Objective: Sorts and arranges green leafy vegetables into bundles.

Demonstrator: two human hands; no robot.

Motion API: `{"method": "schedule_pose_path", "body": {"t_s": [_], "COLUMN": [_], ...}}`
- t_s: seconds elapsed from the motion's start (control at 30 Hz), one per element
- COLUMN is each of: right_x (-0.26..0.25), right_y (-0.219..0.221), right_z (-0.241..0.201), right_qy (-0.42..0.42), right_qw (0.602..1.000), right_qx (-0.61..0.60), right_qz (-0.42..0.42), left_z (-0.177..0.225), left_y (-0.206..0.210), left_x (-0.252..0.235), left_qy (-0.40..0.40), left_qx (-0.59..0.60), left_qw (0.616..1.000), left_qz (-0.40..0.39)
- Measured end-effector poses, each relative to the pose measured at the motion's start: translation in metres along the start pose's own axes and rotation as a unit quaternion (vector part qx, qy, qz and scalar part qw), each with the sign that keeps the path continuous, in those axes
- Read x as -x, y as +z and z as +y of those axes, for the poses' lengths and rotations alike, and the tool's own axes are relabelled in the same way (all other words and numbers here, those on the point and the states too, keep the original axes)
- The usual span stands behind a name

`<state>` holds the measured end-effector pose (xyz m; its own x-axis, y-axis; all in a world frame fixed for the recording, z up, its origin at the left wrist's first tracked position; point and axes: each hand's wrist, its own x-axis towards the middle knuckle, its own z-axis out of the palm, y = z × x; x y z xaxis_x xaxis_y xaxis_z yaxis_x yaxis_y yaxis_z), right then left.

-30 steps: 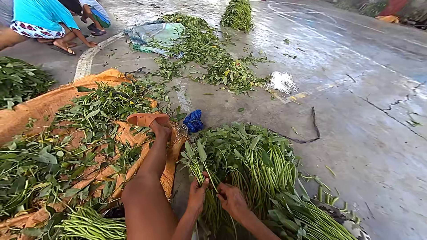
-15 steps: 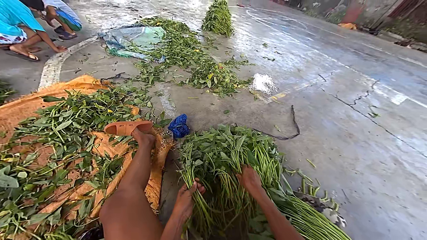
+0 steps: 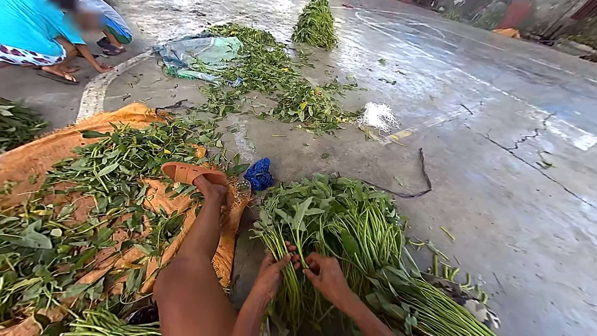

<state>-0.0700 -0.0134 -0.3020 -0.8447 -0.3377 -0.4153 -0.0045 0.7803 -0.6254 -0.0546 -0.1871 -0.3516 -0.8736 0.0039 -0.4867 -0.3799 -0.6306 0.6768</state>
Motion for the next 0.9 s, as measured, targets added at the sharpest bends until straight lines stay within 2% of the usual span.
{"method": "schedule_pose_path", "body": {"t_s": [0.1, 0.2, 0.33, 0.4, 0.47, 0.53, 0.6, 0.67, 0.77, 0.9], "right_x": [0.006, 0.006, 0.009, 0.010, 0.009, 0.007, 0.006, 0.008, 0.008, 0.007], "right_y": [0.018, 0.021, 0.019, 0.023, 0.026, 0.025, 0.027, 0.032, 0.039, 0.049], "right_z": [0.000, 0.011, 0.018, 0.021, 0.023, 0.025, 0.028, 0.028, 0.026, 0.029], "right_qy": [-0.037, -0.056, -0.059, -0.065, -0.059, -0.046, -0.043, -0.046, -0.068, -0.097], "right_qw": [0.999, 0.998, 0.997, 0.995, 0.989, 0.986, 0.985, 0.988, 0.992, 0.989], "right_qx": [0.007, -0.030, -0.043, -0.067, -0.095, -0.105, -0.106, -0.093, -0.068, -0.088], "right_qz": [-0.033, -0.002, 0.011, 0.047, 0.092, 0.122, 0.130, 0.114, 0.085, 0.062], "left_z": [-0.002, -0.002, 0.001, -0.001, -0.002, -0.003, -0.001, -0.002, -0.004, -0.009], "left_y": [0.001, -0.001, 0.000, -0.002, -0.003, -0.005, -0.006, -0.005, -0.004, -0.005], "left_x": [0.003, 0.001, 0.000, 0.000, -0.002, -0.007, -0.010, -0.009, -0.006, 0.001], "left_qy": [-0.045, -0.060, -0.055, -0.058, -0.061, -0.057, -0.052, -0.049, -0.035, -0.023], "left_qx": [-0.035, -0.032, -0.024, -0.019, 0.019, 0.073, 0.110, 0.121, 0.082, -0.088], "left_qw": [0.998, 0.997, 0.998, 0.998, 0.998, 0.991, 0.981, 0.977, 0.989, 0.995], "left_qz": [0.003, 0.021, -0.009, -0.014, 0.023, 0.093, 0.150, 0.168, 0.119, 0.050]}}
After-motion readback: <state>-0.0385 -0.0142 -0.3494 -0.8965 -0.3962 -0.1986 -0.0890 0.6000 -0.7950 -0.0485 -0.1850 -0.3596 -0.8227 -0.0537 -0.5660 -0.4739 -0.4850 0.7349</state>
